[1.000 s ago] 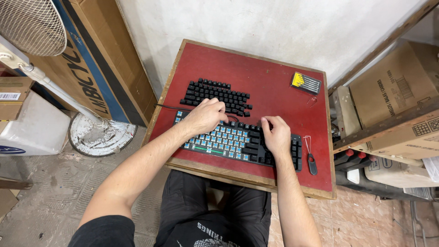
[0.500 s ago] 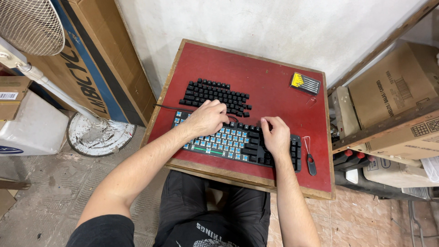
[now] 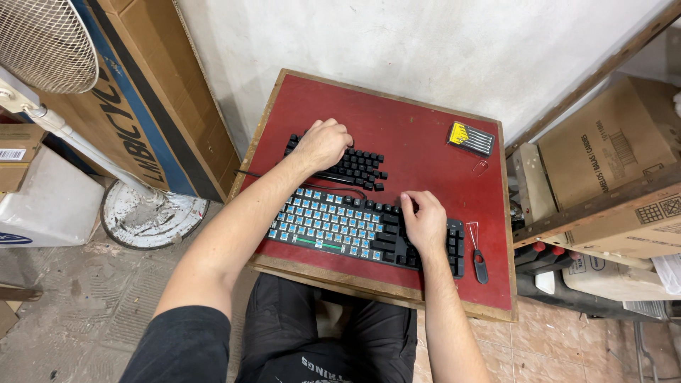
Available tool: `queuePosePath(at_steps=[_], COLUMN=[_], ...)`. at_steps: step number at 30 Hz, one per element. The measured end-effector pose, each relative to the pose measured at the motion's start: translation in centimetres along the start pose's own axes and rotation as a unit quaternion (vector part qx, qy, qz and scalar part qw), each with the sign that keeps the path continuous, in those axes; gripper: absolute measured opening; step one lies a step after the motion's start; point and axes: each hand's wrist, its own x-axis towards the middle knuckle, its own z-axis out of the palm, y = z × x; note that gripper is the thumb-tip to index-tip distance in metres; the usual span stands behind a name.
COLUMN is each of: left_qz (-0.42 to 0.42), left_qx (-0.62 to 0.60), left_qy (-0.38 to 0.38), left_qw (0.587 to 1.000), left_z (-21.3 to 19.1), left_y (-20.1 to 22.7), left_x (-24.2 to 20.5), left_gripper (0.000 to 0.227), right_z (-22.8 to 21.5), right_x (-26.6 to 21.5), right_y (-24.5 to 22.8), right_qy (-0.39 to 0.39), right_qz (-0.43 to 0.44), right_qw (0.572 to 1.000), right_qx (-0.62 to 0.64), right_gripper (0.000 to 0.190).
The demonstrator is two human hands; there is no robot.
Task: The person assembles a mechanical keyboard by placing black keycaps onto blue switches on a red table. The person picks keycaps from a pile and presses them into place one by one, working across the keyboard layout.
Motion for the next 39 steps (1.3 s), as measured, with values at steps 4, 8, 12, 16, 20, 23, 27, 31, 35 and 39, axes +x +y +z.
queuePosePath(at_steps=[4, 8, 12, 16, 20, 23, 27, 31, 35, 39], left_qz=[0.007, 0.011, -0.008, -0.029, -0.037, -0.046, -0.036, -0.026, -0.025, -0.042], left_qx=[0.03, 0.058, 0.079, 0.029, 0.016, -0.037, -0.073, -0.16, -0.222, -0.254], left_qy=[0.023, 0.039, 0.03, -0.024, -0.021, -0.032, -0.03, -0.006, 0.0, 0.02], left_qw=[0.999, 0.998, 0.996, 0.999, 0.999, 0.998, 0.996, 0.987, 0.975, 0.966], left_z=[4.5, 6.9, 8.5, 8.7, 6.4, 4.6, 0.6, -3.9, -5.1, -5.7], left_y=[-2.0, -2.4, -3.1, -3.0, -1.1, -0.3, 1.3, 3.7, 5.1, 6.1], left_x=[2.1, 3.1, 5.2, 7.5, 7.5, 6.8, 4.6, 1.6, -1.8, -5.9], left_gripper=[0.015, 0.013, 0.013, 0.005, 0.006, 0.012, 0.011, 0.009, 0.007, 0.01], right_z=[-0.1, -0.1, 0.1, 0.1, 0.2, 0.3, 0.3, 0.5, 0.7, 0.4], right_x=[-0.1, 0.0, 0.0, 0.2, 0.1, 0.0, 0.2, 0.0, 0.0, 0.0], right_y=[0.0, 0.0, 0.2, 0.4, 0.3, 0.4, 0.4, 0.7, 1.0, 0.5], right_qy=[-0.006, -0.009, -0.012, -0.005, -0.007, -0.006, -0.005, 0.003, 0.011, 0.007], right_qz=[0.007, 0.014, 0.013, 0.007, 0.017, 0.013, 0.0, -0.006, -0.018, -0.009], right_qw=[1.0, 1.0, 1.0, 1.0, 1.0, 1.0, 1.0, 1.0, 1.0, 1.0], right_qx=[0.0, -0.003, -0.008, -0.004, 0.001, -0.002, 0.002, -0.005, -0.008, -0.006], right_gripper=[0.023, 0.024, 0.024, 0.023, 0.024, 0.023, 0.023, 0.022, 0.02, 0.021])
